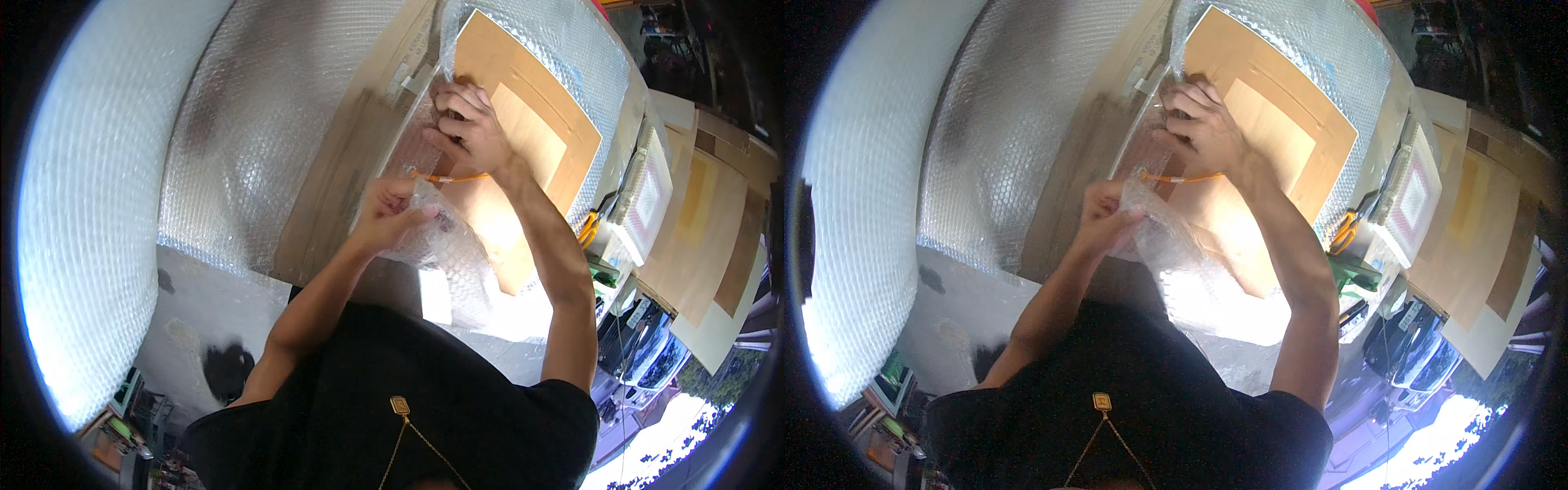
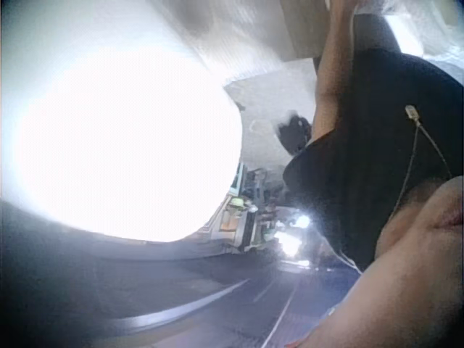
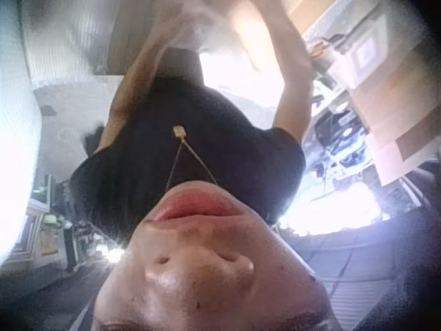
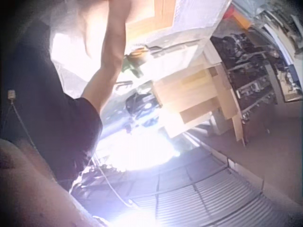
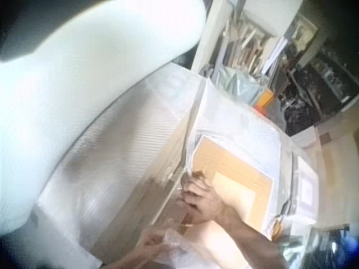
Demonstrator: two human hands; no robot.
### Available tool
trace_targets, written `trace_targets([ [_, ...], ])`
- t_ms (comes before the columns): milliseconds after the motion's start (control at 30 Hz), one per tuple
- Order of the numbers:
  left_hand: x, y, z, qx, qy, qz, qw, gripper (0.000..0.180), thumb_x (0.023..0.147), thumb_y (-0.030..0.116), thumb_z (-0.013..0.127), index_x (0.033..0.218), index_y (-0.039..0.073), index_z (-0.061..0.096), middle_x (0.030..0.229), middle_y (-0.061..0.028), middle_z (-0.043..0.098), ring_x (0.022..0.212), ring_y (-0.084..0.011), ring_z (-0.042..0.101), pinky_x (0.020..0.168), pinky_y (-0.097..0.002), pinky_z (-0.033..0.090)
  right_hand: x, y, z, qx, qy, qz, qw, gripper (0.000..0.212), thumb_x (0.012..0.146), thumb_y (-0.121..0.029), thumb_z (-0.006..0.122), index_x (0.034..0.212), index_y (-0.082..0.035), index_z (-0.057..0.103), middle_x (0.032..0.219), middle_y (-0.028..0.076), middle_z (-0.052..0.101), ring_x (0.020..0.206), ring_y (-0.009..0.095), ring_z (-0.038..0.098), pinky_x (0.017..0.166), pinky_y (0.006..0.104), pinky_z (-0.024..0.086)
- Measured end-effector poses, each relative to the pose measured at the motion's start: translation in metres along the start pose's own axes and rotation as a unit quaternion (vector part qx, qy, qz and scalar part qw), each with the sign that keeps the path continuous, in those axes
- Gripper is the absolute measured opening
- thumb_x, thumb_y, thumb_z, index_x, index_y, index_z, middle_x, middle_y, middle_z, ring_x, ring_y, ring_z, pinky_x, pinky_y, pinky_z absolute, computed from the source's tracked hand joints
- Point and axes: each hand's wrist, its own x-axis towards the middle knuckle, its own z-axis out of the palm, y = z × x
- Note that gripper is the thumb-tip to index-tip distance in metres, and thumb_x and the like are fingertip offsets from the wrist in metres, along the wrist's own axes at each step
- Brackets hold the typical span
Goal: The person wraps framed artwork with bubble wrap in a workshop. They cut bubble wrap with scissors, fold it around the frame, and secure it with tape. The wrapped frame is placed aside, and the process is repeated for a second frame.
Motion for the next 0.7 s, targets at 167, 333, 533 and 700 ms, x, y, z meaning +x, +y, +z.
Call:
trace_targets([
  [167, 0.038, 0.054, 0.029, 0.177, 0.192, -0.106, 0.959, 0.02, 0.09, 0.014, 0.063, 0.094, -0.005, 0.068, 0.082, -0.0101, 0.068, 0.069, -0.0167, 0.066, 0.059, -0.03, 0.054, -0.003, 0.017, 0.006, 0.047, -0.005, -0.005, 0.999, 0.011, 0.072, -0.015, 0.07, 0.074, -0.008, 0.062, 0.079, 0.003, 0.05, 0.084, 0.022, 0.051, 0.081, 0.0356, 0.038],
  [333, 0.118, 0.047, -0.009, 0.31, 0.225, -0.209, 0.9, 0.032, 0.09, 0.026, 0.064, 0.087, -0.006, 0.067, 0.072, -0.0129, 0.067, 0.059, -0.0213, 0.067, 0.051, -0.0327, 0.054, -0.011, 0.028, 0.01, 0.135, 0.007, 0.055, 0.989, 0.017, 0.069, -0.011, 0.068, 0.082, -0.006, 0.058, 0.081, 0.008, 0.051, 0.084, 0.027, 0.051, 0.077, 0.0387, 0.041],
  [533, 0.147, 0.031, -0.015, 0.499, 0.243, -0.229, 0.8, 0.041, 0.086, 0.034, 0.065, 0.071, -0.005, 0.068, 0.059, -0.0158, 0.065, 0.054, -0.022, 0.067, 0.053, -0.0343, 0.055, -0.005, 0.012, 0.006, 0.2, 0.113, 0.112, 0.967, 0.016, 0.073, -0.006, 0.068, 0.085, -0.001, 0.057, 0.087, 0.011, 0.058, 0.083, 0.029, 0.055, 0.079, 0.0359, 0.044],
  [700, 0.143, 0.021, -0.01, 0.613, 0.252, -0.168, 0.73, 0.05, 0.082, 0.044, 0.066, 0.063, -0.002, 0.065, 0.053, -0.0115, 0.061, 0.048, -0.0202, 0.062, 0.051, -0.0326, 0.051, -0.011, 0.023, 0.007, 0.158, 0.084, 0.057, 0.982, 0.019, 0.07, -0.001, 0.071, 0.086, -0.003, 0.061, 0.09, 0.008, 0.06, 0.081, 0.026, 0.057, 0.076, 0.0351, 0.046],
])
